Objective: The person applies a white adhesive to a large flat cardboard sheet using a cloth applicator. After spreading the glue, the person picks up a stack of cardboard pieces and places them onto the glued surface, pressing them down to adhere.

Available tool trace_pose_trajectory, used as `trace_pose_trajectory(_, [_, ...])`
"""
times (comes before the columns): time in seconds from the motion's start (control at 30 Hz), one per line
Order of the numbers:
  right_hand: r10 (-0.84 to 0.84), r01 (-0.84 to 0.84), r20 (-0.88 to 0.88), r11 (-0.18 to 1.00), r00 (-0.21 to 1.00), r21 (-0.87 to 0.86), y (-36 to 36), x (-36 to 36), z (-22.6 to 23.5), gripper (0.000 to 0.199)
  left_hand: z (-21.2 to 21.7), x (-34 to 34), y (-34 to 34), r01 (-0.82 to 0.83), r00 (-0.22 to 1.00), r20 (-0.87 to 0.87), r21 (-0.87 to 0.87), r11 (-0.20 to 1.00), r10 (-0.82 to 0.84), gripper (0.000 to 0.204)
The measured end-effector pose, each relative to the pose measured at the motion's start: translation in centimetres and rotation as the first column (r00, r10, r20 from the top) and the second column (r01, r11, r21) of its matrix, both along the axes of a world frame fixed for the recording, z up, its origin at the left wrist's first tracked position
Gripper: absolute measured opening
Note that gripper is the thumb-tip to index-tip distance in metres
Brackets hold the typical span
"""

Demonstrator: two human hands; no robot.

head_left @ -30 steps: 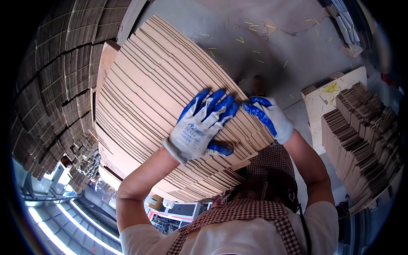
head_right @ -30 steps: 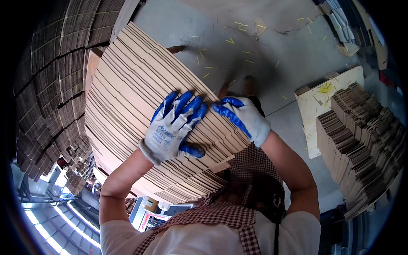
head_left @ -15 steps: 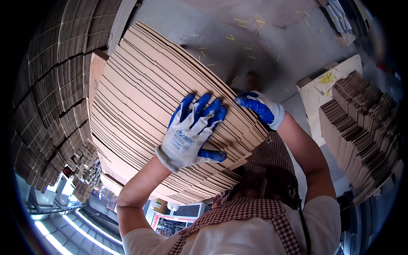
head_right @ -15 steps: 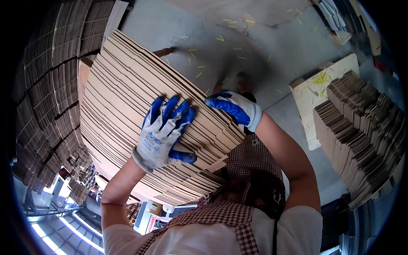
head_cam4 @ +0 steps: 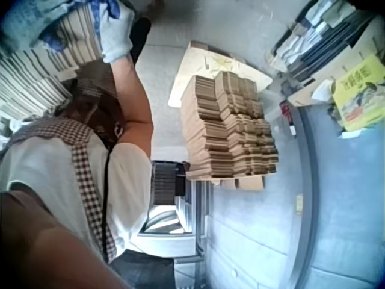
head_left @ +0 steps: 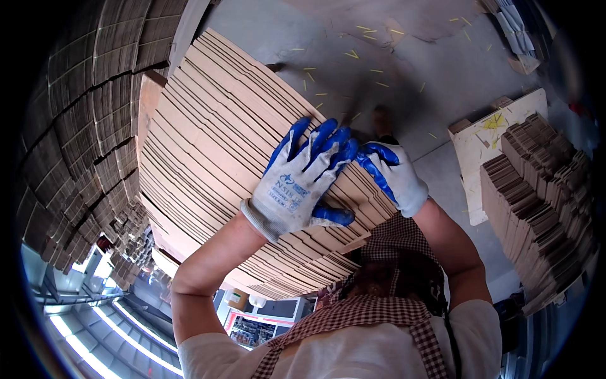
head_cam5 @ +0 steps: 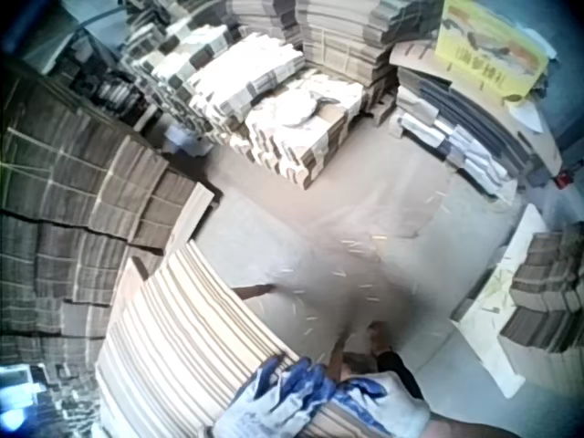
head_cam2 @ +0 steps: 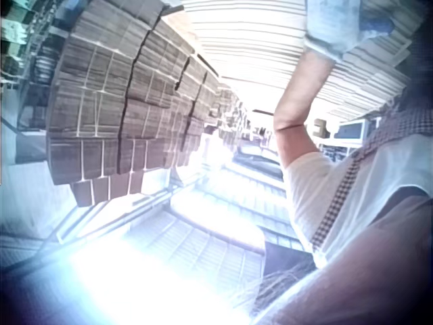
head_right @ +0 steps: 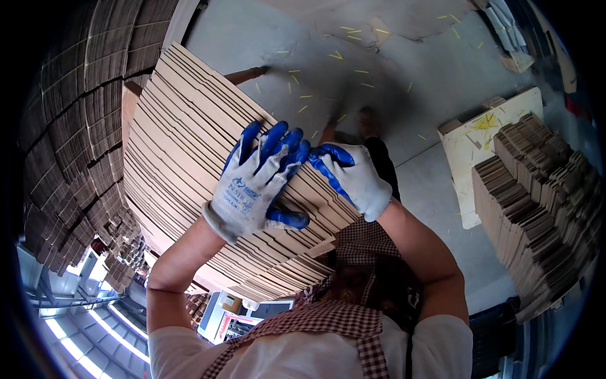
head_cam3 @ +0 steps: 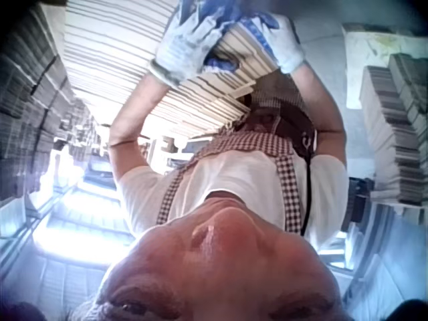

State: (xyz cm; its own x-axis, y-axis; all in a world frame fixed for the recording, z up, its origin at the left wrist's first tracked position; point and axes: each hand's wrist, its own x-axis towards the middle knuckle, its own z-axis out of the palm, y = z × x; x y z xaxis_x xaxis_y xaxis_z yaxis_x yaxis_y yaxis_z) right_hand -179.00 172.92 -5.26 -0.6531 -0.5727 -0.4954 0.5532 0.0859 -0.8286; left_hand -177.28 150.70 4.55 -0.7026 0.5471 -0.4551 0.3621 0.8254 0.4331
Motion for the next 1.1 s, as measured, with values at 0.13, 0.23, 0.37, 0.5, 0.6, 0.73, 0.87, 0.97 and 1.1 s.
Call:
trace_pose_trajectory(0.13, [-0.024, 0.031, -0.174, 0.999, 0.985, 0.040, -0.3, 0.0, 1.2, 0.014, 0.5, 0.3, -0.1, 0.010, 1.000, 0.006, -0.021, 1.000, -0.010, 0.104])
trace_pose_trajectory(0.23, [0.029, -0.007, -0.227, 0.995, 0.974, 0.099, -0.4, -0.8, 1.2, 0.011, 0.3, 0.4, -0.3, -0.024, 1.000, 0.010, 0.018, 1.000, 0.024, 0.097])
trace_pose_trajectory(0.37, [-0.011, 0.064, -0.389, 0.990, 0.921, 0.123, -0.7, -0.5, 2.6, 0.009, 0.9, 0.7, -0.7, -0.039, 0.999, 0.008, 0.059, 0.997, 0.039, 0.096])
trace_pose_trajectory(0.5, [-0.098, 0.128, -0.233, 0.985, 0.967, 0.116, -0.8, 0.1, 1.7, 0.009, 0.7, 0.4, -0.7, -0.040, 0.999, -0.035, 0.044, 0.998, 0.042, 0.096])
trace_pose_trajectory(0.6, [-0.038, 0.091, -0.364, 0.987, 0.930, 0.130, -0.8, -0.2, 2.5, 0.011, 1.2, 1.0, -1.3, -0.050, 0.999, -0.006, 0.050, 0.997, 0.051, 0.098])
trace_pose_trajectory(0.73, [-0.024, 0.042, -0.126, 0.988, 0.992, 0.145, -0.6, 0.1, 1.5, 0.015, 0.9, 0.7, -1.5, -0.045, 0.999, -0.005, 0.066, 0.997, 0.045, 0.097])
trace_pose_trajectory(0.87, [-0.033, 0.053, -0.191, 0.994, 0.981, 0.099, -0.6, -0.3, 0.2, 0.011, 0.4, 1.0, -2.2, -0.007, 0.999, -0.039, 0.037, 0.999, 0.008, 0.098])
trace_pose_trajectory(0.97, [-0.012, 0.044, -0.283, 0.993, 0.959, 0.107, -0.6, 0.2, 0.6, 0.011, 0.4, 1.4, -2.2, -0.020, 0.997, -0.077, 0.082, 0.996, 0.026, 0.096])
trace_pose_trajectory(1.1, [-0.028, 0.031, -0.076, 0.998, 0.997, 0.052, -0.2, 0.5, -0.6, 0.013, 0.7, -0.2, -1.9, -0.048, 0.992, -0.113, 0.091, 0.995, 0.058, 0.089])
